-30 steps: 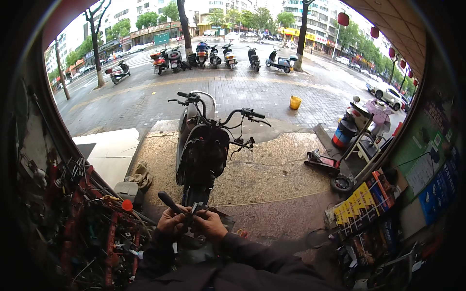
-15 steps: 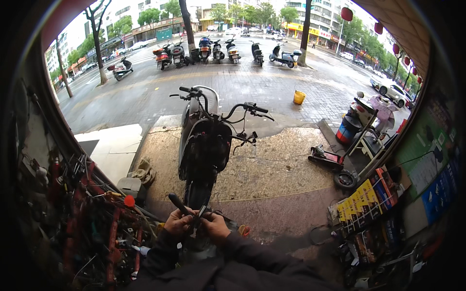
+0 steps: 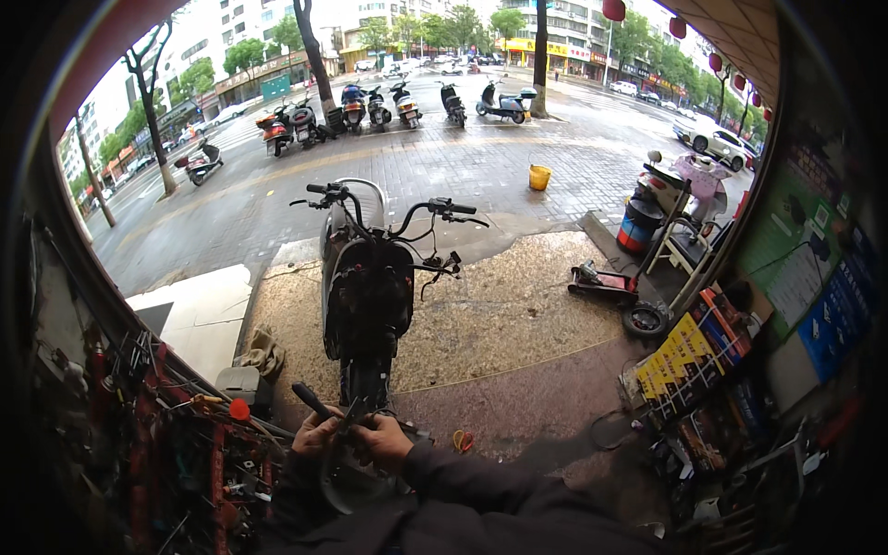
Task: The person assembles a scooter handlebar assembly by hand, attaching a black plastic housing to the handlebar stem, inserting and securing small components, and routing wires. The person then fits the assembled unit onto the scooter's handlebars and aligns it for mounting.
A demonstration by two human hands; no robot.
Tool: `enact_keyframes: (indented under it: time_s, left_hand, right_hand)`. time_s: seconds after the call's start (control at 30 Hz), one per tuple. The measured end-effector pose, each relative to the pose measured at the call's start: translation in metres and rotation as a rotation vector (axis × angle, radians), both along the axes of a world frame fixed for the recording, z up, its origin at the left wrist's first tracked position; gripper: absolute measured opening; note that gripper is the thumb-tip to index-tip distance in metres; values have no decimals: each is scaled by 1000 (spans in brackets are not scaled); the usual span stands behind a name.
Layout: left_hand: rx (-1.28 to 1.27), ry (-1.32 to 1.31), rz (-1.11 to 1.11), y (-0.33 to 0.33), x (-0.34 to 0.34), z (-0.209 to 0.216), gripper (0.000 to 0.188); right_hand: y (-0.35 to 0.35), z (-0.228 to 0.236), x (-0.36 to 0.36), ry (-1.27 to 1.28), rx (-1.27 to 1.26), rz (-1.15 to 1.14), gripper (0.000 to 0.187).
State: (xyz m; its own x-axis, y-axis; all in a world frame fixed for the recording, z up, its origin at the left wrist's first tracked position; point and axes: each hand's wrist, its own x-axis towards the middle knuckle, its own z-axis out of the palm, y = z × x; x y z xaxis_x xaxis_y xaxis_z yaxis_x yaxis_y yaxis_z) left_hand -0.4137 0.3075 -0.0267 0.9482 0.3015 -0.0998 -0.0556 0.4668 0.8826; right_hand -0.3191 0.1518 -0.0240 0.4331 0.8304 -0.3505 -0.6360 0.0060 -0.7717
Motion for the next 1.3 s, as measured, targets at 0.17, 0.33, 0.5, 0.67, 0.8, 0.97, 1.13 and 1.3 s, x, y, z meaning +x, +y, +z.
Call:
enact_keyframes:
  time_s: [0.17, 0.33, 0.5, 0.67, 0.8, 0.97, 1.13, 1.3]
  left_hand:
    - [-6, 57, -29, -2, 0, -17, 12]
    - [47, -22, -31, 0, 2, -12, 13]
    - [17, 65, 25, -7, 3, 4, 21]
    - [16, -14, 75, -10, 3, -1, 8]
    - [-219, -84, 39, -9, 0, -16, 15]
    - [-310, -67, 32, -10, -5, -31, 19]
    - [-311, -76, 87, -13, -4, -46, 19]
    - [-350, -42, 71, -19, -11, -49, 19]
  right_hand:
    - [-1, -11, -5, 13, 41, -144, 18]
    - [-1, 1, 5, -23, 34, -85, 17]
    - [3, 2, 6, 14, -30, -90, 14]
    - [0, -4, 7, -101, 134, -66, 23]
    - [-3, -4, -3, 28, 68, -131, 21]
    - [-6, -8, -3, 73, 14, -95, 26]
    - [-4, -18, 2, 74, 95, -41, 19]
    - [-8, -26, -4, 171, 77, -65, 17]
